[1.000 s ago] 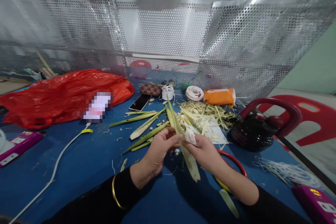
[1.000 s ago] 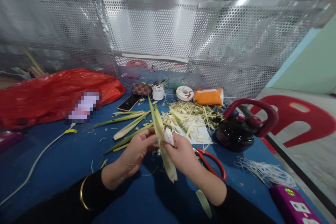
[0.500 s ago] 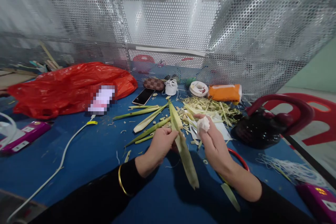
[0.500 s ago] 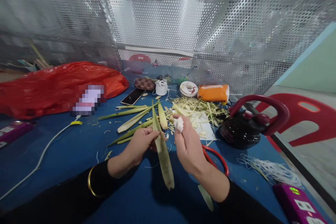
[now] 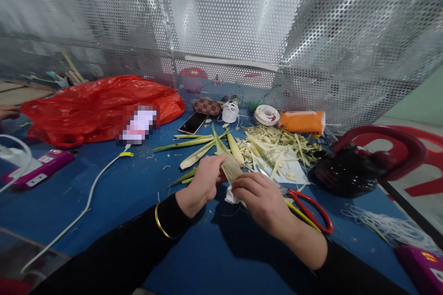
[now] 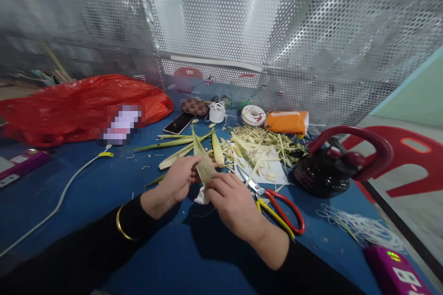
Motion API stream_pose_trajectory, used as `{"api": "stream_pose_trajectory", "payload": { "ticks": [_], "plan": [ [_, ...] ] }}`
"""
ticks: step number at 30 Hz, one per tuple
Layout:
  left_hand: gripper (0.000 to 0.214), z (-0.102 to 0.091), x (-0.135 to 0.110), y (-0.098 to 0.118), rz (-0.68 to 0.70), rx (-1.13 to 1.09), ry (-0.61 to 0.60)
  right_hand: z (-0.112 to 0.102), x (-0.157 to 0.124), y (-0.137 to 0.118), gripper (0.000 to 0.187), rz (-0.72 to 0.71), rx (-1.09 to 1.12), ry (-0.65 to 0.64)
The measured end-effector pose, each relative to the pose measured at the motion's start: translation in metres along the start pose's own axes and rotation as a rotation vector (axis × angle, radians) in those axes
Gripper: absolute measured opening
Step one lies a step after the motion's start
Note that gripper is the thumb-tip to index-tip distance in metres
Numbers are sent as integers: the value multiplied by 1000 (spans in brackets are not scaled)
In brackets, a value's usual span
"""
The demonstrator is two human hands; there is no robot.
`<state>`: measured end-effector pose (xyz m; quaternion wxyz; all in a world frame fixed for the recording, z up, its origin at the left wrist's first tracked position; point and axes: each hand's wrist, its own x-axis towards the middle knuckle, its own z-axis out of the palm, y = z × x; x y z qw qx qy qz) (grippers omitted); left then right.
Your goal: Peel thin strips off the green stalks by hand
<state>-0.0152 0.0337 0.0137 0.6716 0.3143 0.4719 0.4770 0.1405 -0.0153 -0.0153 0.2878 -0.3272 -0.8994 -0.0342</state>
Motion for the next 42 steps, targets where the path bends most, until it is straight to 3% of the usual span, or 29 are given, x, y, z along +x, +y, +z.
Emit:
{"api": "stream_pose_trajectory", "payload": {
  "ticks": [5,10,13,16,18,20,22,24,26,28,31,38,42],
  "plan": [
    [23,-14,8,24,130,-81,87,-8,3,-2,23,-53,13,-232],
    [23,-22,13,32,185,-136,130,-33,7,7,19,172,110,-464],
    [23,-20,9,30,183,-131,138,-45,3,33,25,415,143,-345],
    [22,-14,3,26,174,-100,133,-51,-3,66,30,730,-5,20],
    [22,-11,-1,23,162,-88,127,-55,-5,78,44,788,-192,211],
    [22,-7,-4,20,146,-89,110,-56,-4,72,47,773,-211,294],
    [22,-5,-7,17,140,-88,88,-52,2,51,38,810,73,270],
    [21,-3,-9,13,146,-82,72,-40,9,21,38,881,595,34],
    [20,-2,-9,10,158,-83,63,-25,14,-5,34,918,913,-165],
    [18,-3,-8,9,176,-94,65,-12,15,-19,24,941,966,-195],
    [18,-8,-2,13,240,-94,91,-8,10,-17,30,935,931,-148],
    [25,-22,12,23,416,-22,188,-38,-10,-3,43,1031,992,-141],
    [26,-21,10,24,419,-10,194,-44,-20,1,46,1072,975,-31]
  ]
}}
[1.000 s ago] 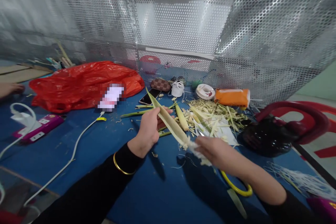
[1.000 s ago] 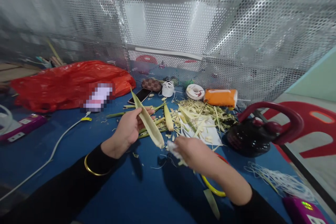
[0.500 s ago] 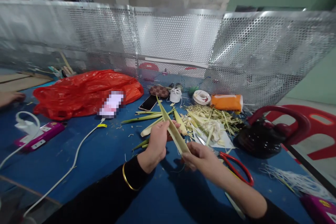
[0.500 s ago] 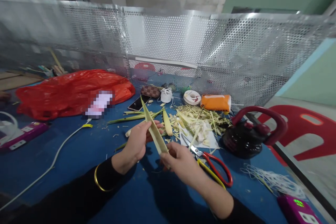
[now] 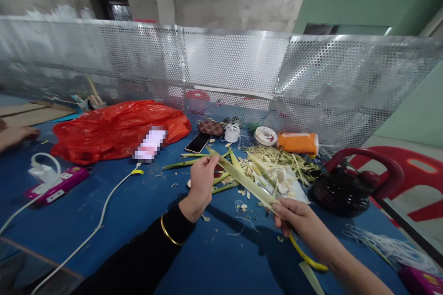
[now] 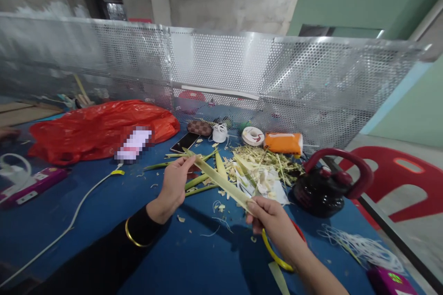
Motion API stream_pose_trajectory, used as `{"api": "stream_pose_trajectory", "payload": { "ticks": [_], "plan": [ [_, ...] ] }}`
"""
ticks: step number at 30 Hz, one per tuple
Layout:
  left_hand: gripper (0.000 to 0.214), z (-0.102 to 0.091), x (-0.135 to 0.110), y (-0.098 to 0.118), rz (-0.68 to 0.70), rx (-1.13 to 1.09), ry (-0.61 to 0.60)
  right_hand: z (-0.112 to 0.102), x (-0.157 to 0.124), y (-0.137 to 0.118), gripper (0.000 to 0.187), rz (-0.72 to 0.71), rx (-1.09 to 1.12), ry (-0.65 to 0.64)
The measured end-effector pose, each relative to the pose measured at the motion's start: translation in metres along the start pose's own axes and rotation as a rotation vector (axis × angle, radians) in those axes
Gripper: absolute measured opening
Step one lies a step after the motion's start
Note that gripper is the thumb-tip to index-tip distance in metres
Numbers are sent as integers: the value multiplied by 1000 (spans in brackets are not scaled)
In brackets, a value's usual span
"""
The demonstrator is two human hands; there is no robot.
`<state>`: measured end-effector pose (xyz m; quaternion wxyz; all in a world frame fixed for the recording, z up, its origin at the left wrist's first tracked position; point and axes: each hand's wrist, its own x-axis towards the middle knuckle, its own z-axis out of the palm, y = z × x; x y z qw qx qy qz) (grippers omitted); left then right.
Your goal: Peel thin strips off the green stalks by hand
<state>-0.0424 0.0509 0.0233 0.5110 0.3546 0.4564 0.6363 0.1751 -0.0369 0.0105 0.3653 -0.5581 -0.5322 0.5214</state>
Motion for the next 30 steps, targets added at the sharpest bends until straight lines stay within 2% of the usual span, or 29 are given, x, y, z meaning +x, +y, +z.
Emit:
{"api": "stream_pose_trajectory", "payload": {
  "ticks": [5,7,8,10,11,12,14,16,18,19,21,23,25,27,30],
  "plan": [
    [25,-3,4,-2,-53,29,3,-15,7,10,42,-99,31,308],
    [25,-5,5,-2,-34,62,70,-20,9,12,40,-149,-14,382],
    [29,-5,4,-1,47,92,139,-22,9,13,39,-169,-54,398],
    [42,-5,-2,3,351,216,249,-23,7,12,38,-202,-160,397],
    [46,-3,-8,5,523,299,225,-21,6,12,39,-220,-218,389],
    [44,-1,-15,6,638,389,121,-19,4,11,39,-238,-274,377],
    [30,5,-30,6,706,571,-234,-12,2,11,38,-280,-371,338],
    [22,11,-43,2,612,718,-559,-4,0,10,35,-321,-439,289],
    [10,15,-51,-3,462,839,-730,2,0,9,33,-350,-478,233],
    [13,17,-53,-5,394,881,-765,3,0,8,33,-360,-489,210],
    [19,17,-53,-7,285,939,-772,-1,-2,6,32,-366,-507,202],
    [20,15,-49,-8,213,966,-729,-13,-5,6,31,-338,-578,253],
    [21,12,-44,-10,147,954,-687,-28,-12,10,28,-265,-759,319],
    [21,11,-40,-13,91,892,-664,-41,-20,20,30,-179,-999,298],
    [16,10,-35,-18,32,792,-664,-49,-29,36,43,-114,-1184,245]
  ]
}}
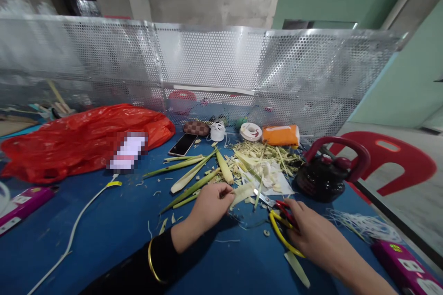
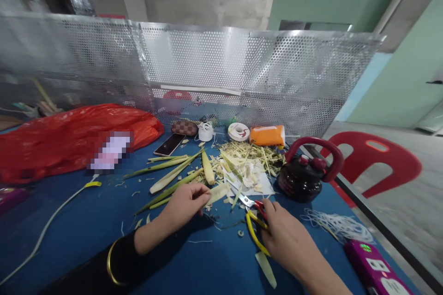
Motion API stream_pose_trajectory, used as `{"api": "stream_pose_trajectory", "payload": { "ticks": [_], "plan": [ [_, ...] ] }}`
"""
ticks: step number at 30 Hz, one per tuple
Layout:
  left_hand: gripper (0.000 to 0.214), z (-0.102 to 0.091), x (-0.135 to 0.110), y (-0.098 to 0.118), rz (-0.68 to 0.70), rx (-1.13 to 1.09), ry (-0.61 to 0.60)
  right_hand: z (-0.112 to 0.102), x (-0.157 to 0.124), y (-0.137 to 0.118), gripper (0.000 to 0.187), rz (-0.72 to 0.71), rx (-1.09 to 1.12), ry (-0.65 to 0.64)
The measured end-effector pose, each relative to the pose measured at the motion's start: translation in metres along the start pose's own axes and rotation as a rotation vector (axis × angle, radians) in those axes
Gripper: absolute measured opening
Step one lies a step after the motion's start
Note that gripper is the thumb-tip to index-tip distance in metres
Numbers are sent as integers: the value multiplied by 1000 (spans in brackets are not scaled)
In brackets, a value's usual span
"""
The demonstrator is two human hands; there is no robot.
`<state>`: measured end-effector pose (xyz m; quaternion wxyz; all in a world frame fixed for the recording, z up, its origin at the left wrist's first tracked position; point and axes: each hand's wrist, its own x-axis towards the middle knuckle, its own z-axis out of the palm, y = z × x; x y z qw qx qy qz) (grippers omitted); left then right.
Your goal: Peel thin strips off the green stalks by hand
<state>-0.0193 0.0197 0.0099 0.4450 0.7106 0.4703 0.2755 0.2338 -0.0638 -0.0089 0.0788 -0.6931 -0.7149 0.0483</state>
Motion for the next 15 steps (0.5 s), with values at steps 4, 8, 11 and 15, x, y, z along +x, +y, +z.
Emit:
{"api": "stream_pose_trajectory", "payload": {
  "ticks": [4,8,11,15],
  "plan": [
    [14,1,2,-2,-41,-99,-27,11,-2,2,64,-8,-115,-34],
    [15,0,3,-3,-63,-188,-10,9,1,10,71,30,-83,-42],
    [16,-2,5,-5,-61,-209,25,-1,-2,19,71,73,76,-59],
    [16,-4,8,-6,-59,-227,81,-14,-12,24,64,75,616,-170]
  ]
}}
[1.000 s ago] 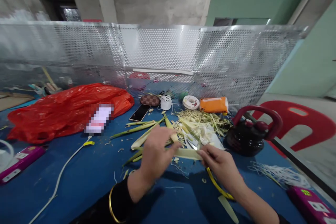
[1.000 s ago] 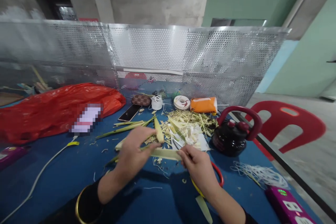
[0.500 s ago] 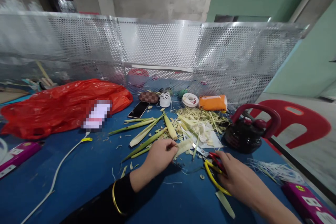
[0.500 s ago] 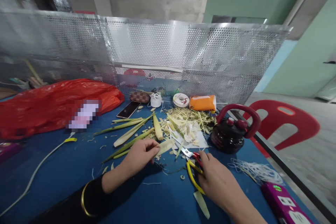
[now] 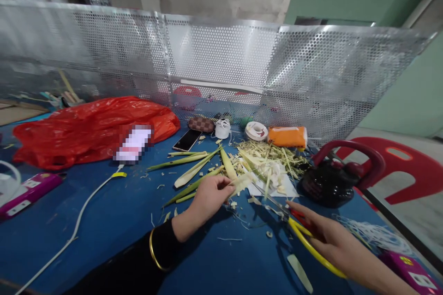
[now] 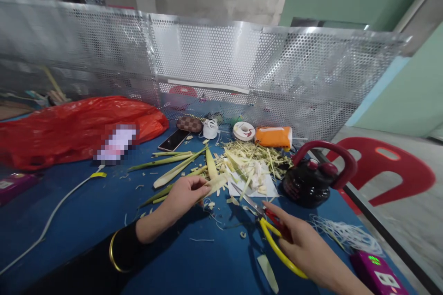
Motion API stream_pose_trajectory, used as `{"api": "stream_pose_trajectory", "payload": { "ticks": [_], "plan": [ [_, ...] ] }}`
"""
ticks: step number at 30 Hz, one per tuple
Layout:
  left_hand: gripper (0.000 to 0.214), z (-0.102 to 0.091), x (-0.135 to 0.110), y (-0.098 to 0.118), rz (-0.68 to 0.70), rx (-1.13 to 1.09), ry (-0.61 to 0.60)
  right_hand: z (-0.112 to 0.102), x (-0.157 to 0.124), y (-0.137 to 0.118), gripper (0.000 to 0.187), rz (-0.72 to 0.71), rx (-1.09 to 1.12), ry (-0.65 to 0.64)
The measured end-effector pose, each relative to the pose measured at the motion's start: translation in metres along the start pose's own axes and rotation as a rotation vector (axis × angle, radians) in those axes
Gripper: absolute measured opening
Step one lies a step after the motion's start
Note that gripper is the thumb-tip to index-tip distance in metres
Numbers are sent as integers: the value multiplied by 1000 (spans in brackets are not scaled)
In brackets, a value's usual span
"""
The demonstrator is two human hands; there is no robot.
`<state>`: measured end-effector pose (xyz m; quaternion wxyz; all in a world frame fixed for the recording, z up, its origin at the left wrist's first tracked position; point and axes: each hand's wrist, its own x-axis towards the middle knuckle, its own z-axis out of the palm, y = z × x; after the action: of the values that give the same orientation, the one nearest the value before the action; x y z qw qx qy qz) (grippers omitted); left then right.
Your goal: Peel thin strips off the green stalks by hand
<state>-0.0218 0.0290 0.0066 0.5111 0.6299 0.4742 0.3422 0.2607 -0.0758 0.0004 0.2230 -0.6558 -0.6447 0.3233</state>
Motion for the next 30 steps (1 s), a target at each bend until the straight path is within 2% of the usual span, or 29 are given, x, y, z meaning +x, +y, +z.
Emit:
{"api": "stream_pose_trajectory", "payload": {
  "ticks": [3,6,9,12,14,15,19,22,24,27,30],
  "plan": [
    [15,0,2,-1,-1,-23,39,0,-9,0,63,174,488,-97],
    [14,-1,3,-1,-14,-27,85,6,-12,-1,49,290,892,-209],
    [13,-4,5,2,-34,-42,150,17,-10,-4,36,239,1152,-390],
    [12,-9,7,6,-42,-94,213,28,-7,-10,50,134,1248,-523],
    [12,-11,8,9,-48,-118,242,33,-7,-16,62,51,1225,-539],
    [12,-12,8,10,-53,-122,250,34,-7,-19,67,15,1191,-502],
    [11,-11,6,14,-69,-134,220,31,-4,-31,77,-30,881,-156],
    [11,-9,1,18,-80,-144,206,31,-1,-38,80,24,609,-9],
    [11,-8,0,19,-84,-153,219,34,-1,-41,75,42,509,12],
    [12,-6,-1,17,-80,-151,225,39,-2,-48,70,37,424,-22],
    [14,0,-2,12,-80,-154,162,40,-2,-57,60,34,359,-67]
  ]
}}
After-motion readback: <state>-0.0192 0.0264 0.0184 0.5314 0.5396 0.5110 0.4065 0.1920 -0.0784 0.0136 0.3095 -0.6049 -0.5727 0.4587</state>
